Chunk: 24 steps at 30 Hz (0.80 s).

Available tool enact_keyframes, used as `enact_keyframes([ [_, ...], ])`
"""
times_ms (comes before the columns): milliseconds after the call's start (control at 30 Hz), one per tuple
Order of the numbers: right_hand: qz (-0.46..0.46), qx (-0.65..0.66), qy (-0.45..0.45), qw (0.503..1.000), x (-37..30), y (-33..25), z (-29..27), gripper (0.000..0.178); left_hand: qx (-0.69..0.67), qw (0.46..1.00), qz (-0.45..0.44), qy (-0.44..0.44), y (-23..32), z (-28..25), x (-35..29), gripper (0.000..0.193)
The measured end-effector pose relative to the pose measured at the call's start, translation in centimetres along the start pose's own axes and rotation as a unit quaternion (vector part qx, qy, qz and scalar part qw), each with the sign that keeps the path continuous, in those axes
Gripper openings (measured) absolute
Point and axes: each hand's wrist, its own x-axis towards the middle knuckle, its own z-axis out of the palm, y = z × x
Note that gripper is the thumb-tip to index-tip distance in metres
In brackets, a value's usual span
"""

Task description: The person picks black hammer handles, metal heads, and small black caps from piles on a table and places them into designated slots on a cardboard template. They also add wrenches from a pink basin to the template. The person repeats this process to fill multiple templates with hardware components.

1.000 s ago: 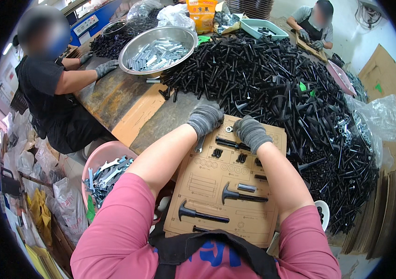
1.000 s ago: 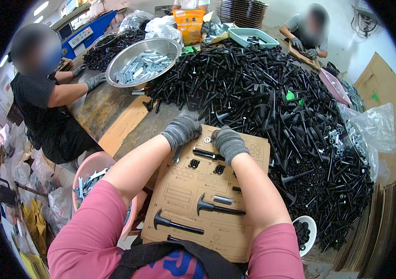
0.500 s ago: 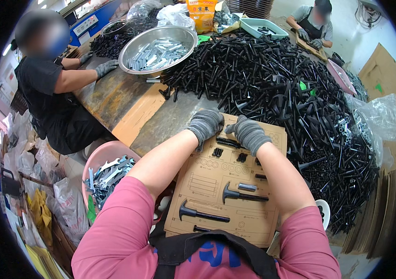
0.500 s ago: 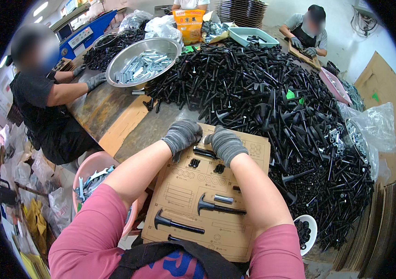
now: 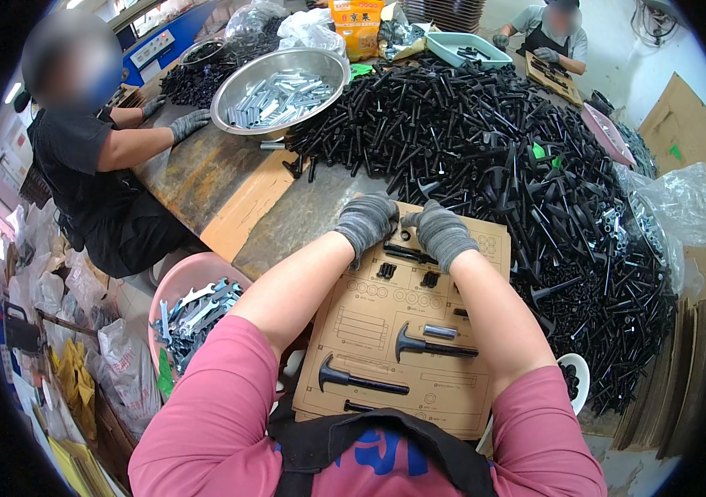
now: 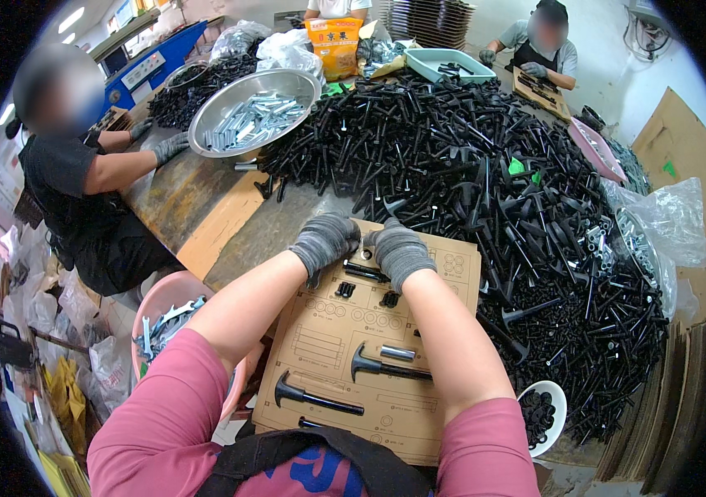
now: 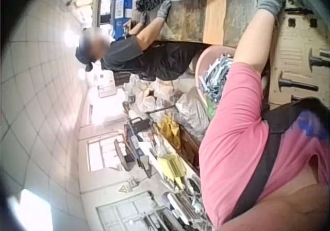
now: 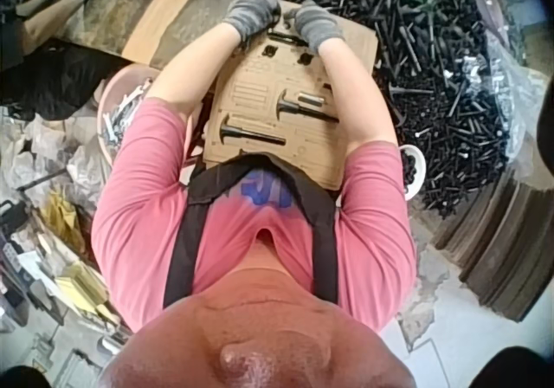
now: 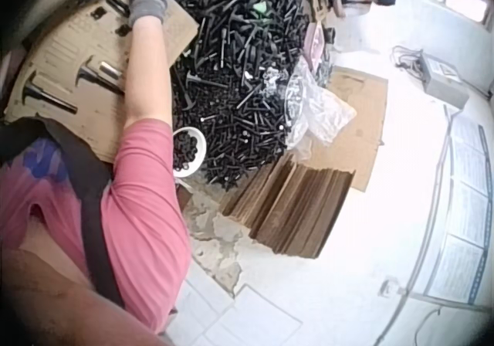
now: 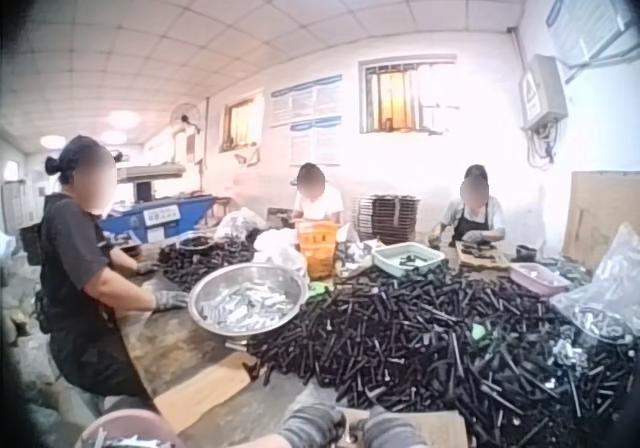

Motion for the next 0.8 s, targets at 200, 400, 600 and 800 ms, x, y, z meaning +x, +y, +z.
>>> enact_keyframes([
  [200,0.116,0.108,0.004,0.987,-3.1,-2.1,-0.9,0.044,0.005,1.000,0.012,0.022,-0.5,0.9,0.2,0.020],
  [400,-0.126,-0.077,0.143,0.979,-8.0,1.1,-1.6,0.034,0.005,1.000,0.008,0.003,0.1,0.2,-0.2,0.021],
  [600,-0.154,0.010,0.356,0.922,-17.5,11.8,0.2,0.025,-0.025,0.998,0.034,0.052,-0.5,1.0,0.0,0.023],
  [800,-0.003,0.057,0.393,0.918,-28.6,21.1,5.1,0.032,-0.141,0.987,-0.077,-0.028,-1.2,1.5,1.3,0.029],
])
